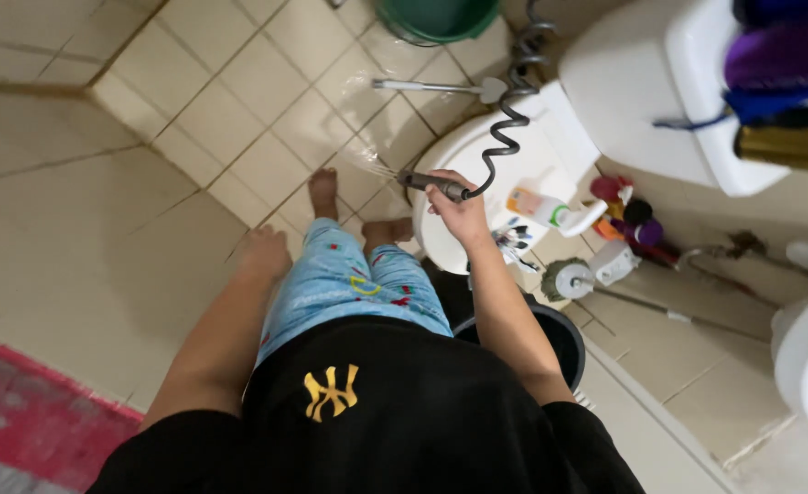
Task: Rinsing out a green plastic bucket and a black bucket using a handheld bidet sprayer in a bathroom.
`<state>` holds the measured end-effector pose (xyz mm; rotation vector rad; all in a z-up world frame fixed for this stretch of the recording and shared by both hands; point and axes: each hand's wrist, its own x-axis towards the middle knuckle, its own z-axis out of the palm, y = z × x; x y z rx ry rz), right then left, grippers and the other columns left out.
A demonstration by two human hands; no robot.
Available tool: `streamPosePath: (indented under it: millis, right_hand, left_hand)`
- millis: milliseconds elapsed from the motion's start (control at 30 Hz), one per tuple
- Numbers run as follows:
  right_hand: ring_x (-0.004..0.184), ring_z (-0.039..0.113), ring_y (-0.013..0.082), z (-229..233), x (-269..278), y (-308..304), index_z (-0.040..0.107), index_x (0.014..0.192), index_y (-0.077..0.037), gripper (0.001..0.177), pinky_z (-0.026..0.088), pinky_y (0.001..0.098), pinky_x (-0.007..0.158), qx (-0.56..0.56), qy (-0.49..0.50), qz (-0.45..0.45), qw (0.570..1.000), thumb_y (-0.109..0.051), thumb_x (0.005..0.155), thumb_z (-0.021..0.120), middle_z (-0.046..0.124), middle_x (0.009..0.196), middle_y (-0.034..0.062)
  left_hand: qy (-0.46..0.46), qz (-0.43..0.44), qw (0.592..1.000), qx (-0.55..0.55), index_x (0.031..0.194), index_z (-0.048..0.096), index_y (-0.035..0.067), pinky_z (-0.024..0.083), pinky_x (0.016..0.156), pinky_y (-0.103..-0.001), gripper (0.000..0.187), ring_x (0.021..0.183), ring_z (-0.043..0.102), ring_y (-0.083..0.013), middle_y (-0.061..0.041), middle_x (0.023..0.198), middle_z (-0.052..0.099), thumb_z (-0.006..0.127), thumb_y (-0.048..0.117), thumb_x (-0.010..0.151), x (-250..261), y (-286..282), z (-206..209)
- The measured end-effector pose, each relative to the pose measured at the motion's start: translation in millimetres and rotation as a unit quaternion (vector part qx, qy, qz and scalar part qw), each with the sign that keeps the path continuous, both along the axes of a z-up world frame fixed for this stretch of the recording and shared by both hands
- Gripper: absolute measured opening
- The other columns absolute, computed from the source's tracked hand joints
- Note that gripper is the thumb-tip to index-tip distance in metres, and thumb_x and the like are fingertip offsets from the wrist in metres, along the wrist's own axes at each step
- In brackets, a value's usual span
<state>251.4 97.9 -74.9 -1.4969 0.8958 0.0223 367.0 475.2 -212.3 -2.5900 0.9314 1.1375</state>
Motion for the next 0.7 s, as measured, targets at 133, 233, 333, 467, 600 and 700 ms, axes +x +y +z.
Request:
streamPosePath:
  millis: [133, 233, 333, 467, 600, 700]
  right_hand:
    - [0.064, 0.065, 0.0086, -3.3, 34.1, 35.3, 0.068, 0.122, 0.001, 0.029, 0.055, 0.0230, 0.060, 0.086, -0.021, 0.041, 0.995, -0.011, 0.095, 0.072, 0.069, 0.078, 0.0023]
    - [0.065, 0.065, 0.0089, -3.5, 53.9, 61.4, 0.068, 0.122, 0.001, 0.029, 0.054, 0.0227, 0.060, 0.138, -0.030, 0.075, 0.987, -0.010, 0.096, 0.072, 0.069, 0.079, 0.0026]
    - [0.066, 0.066, 0.0091, 3.2, 71.3, 82.5, 0.069, 0.124, 0.000, 0.031, 0.055, 0.0229, 0.061, 0.132, -0.008, 0.104, 0.986, -0.009, 0.095, 0.073, 0.070, 0.079, 0.0032]
    - [0.075, 0.068, 0.0098, -0.6, 86.6, 102.9, 0.069, 0.126, -0.001, 0.033, 0.057, 0.0232, 0.070, 0.085, -0.034, 0.185, 0.978, -0.008, 0.094, 0.074, 0.073, 0.087, 0.0038]
    - [0.096, 0.068, 0.0129, -2.5, 102.7, 121.1, 0.068, 0.129, 0.001, 0.034, 0.056, 0.0256, 0.085, 0.018, -0.134, 0.219, 0.966, -0.005, 0.095, 0.074, 0.072, 0.112, 0.0092]
    - [0.101, 0.070, 0.0156, 4.9, 122.0, 130.2, 0.064, 0.131, 0.002, 0.036, 0.058, 0.0282, 0.089, 0.001, -0.196, 0.170, 0.966, -0.004, 0.097, 0.073, 0.069, 0.127, 0.0117]
  left_hand:
    - [0.071, 0.084, 0.990, 0.088, 0.122, 0.068, 0.004, 0.047, 0.103, -0.054, 0.041, 0.126, 0.058, -0.0393, -0.023, 0.133, 0.062, 0.053, 0.032, 0.096, 9.7, 37.9, 18.2]
    - [0.116, 0.138, 0.980, 0.084, 0.124, 0.068, 0.005, 0.048, 0.105, -0.054, 0.040, 0.124, 0.062, -0.0390, -0.021, 0.135, 0.063, 0.051, 0.033, 0.099, 10.3, 46.6, 31.9]
    - [0.124, 0.141, 0.982, 0.014, 0.122, 0.066, 0.008, 0.050, 0.099, -0.053, 0.039, 0.121, 0.062, -0.0375, -0.018, 0.132, 0.063, 0.057, 0.031, 0.092, 6.7, 54.8, 26.6]
    - [0.142, 0.189, 0.972, -0.008, 0.122, 0.066, 0.012, 0.051, 0.099, -0.054, 0.038, 0.118, 0.064, -0.0395, -0.019, 0.126, 0.066, 0.057, 0.035, 0.093, 7.8, 66.8, 25.0]
    - [0.116, 0.239, 0.963, -0.037, 0.116, 0.070, 0.011, 0.052, 0.099, -0.056, 0.033, 0.120, 0.065, -0.0378, -0.015, 0.130, 0.066, 0.054, 0.028, 0.093, 7.4, 88.4, 13.2]
    - [0.111, 0.231, 0.967, 0.007, 0.122, 0.066, 0.008, 0.051, 0.096, -0.058, 0.037, 0.116, 0.064, -0.0410, -0.021, 0.126, 0.065, 0.052, 0.032, 0.098, 10.0, 99.5, 9.0]
